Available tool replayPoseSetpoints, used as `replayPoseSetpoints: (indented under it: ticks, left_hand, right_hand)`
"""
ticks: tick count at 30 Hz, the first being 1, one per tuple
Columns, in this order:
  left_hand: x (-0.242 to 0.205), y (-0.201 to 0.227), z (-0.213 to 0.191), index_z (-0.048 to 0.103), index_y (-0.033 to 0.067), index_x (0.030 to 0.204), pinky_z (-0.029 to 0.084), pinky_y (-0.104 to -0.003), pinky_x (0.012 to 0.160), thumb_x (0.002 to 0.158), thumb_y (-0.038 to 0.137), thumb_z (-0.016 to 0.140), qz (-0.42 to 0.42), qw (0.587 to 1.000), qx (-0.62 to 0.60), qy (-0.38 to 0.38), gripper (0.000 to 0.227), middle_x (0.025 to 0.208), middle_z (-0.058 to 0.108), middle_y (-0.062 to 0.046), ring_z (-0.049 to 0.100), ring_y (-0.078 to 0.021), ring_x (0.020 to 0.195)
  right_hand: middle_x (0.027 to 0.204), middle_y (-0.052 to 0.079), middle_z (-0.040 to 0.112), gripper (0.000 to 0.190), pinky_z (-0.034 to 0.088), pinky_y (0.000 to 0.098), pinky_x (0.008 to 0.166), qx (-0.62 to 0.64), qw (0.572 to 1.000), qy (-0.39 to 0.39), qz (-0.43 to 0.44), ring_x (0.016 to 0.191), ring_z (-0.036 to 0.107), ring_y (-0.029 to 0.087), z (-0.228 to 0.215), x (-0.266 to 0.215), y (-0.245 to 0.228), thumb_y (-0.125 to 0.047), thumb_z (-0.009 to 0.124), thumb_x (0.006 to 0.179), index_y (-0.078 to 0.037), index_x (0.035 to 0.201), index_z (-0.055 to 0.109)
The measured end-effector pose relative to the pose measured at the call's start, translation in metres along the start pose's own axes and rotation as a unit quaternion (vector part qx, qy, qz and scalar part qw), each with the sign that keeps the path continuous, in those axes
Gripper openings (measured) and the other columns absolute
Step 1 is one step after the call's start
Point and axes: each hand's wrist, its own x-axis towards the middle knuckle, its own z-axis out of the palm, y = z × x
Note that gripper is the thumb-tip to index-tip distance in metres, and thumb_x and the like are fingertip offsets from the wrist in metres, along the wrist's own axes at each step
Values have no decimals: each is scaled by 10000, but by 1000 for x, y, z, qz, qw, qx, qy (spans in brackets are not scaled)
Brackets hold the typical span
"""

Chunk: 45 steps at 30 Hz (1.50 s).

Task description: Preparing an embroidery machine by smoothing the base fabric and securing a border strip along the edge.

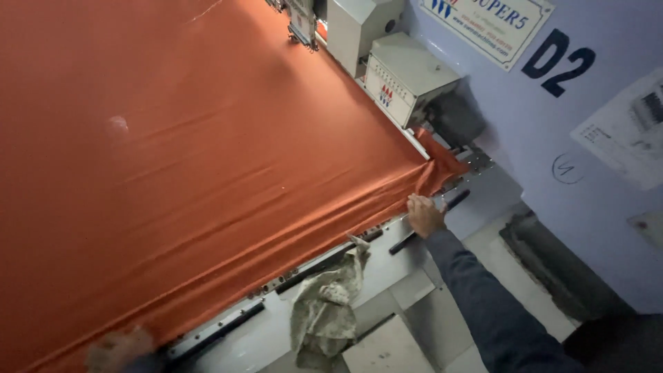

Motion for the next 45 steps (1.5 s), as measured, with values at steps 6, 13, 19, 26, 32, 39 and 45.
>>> replayPoseSetpoints:
  ticks: [6, 13, 19, 26, 32, 39, 45]
  left_hand:
    - [-15, 153, -51, 695, 248, 839, 464, -521, 1084, 763, 543, 534, 281, 954, -21, -98, 345, 1057, 713, -58, 610, -342, 1241]
    - [-93, 326, -234, 700, 94, 1086, 525, -475, 737, 745, 421, 847, 223, 886, -369, -169, 495, 980, 665, -178, 638, -373, 867]
    - [-134, 328, -227, 661, 218, 1110, 497, -481, 850, 674, 79, 661, 213, 897, -254, -291, 457, 1190, 610, -71, 564, -340, 1091]
    - [-127, 328, -213, 661, 89, 1279, 548, -511, 797, 726, -35, 609, 203, 830, -403, -328, 568, 1186, 687, -196, 660, -430, 964]
    - [-68, 331, -254, 656, 186, 1244, 538, -482, 988, 903, 490, 733, 128, 748, -527, -382, 463, 1183, 704, -87, 676, -303, 1150]
    - [-43, 353, -255, 690, 112, 1156, 639, -484, 847, 929, 242, 741, 12, 732, -582, -353, 267, 1046, 728, -206, 711, -418, 1027]
    - [-35, 345, -235, 773, 65, 1141, 582, -491, 911, 850, 28, 654, -89, 644, -691, -317, 317, 1063, 751, -227, 699, -334, 1044]
  right_hand:
    - [1071, 111, 784, 395, 516, 452, 975, 281, 925, -1, -257, 1025, 729, 280, -118, 14, 25, 149, 594, 739, -79, 998, 785]
    - [1223, 91, 710, 310, 363, 488, 1046, 353, 890, -152, -246, 1135, 640, 270, -163, -38, -39, -94, 541, 953, -132, 1231, 671]
    - [974, 100, 699, 747, 540, 411, 694, 337, 852, -388, -94, 820, 683, 256, -220, -54, -97, -793, 383, 880, -110, 1061, 627]
    - [1009, 73, 764, 188, 562, 376, 816, 446, 831, -329, -54, 931, 725, 258, -165, -64, -110, -214, 723, 870, -151, 1046, 734]
    - [1186, 250, 695, 377, 630, 458, 853, 613, 702, -360, 46, 1075, 705, 360, -187, -43, -117, 11, 565, 946, -57, 1309, 643]
    - [1117, 195, 734, 316, 608, 444, 918, 653, 674, -340, -54, 1048, 712, 288, -280, -40, -108, -55, 689, 897, -85, 1212, 706]
    - [1094, 208, 711, 336, 641, 441, 833, 776, 536, -326, 74, 936, 701, 283, -285, -44, -108, 7, 695, 912, 10, 1248, 678]
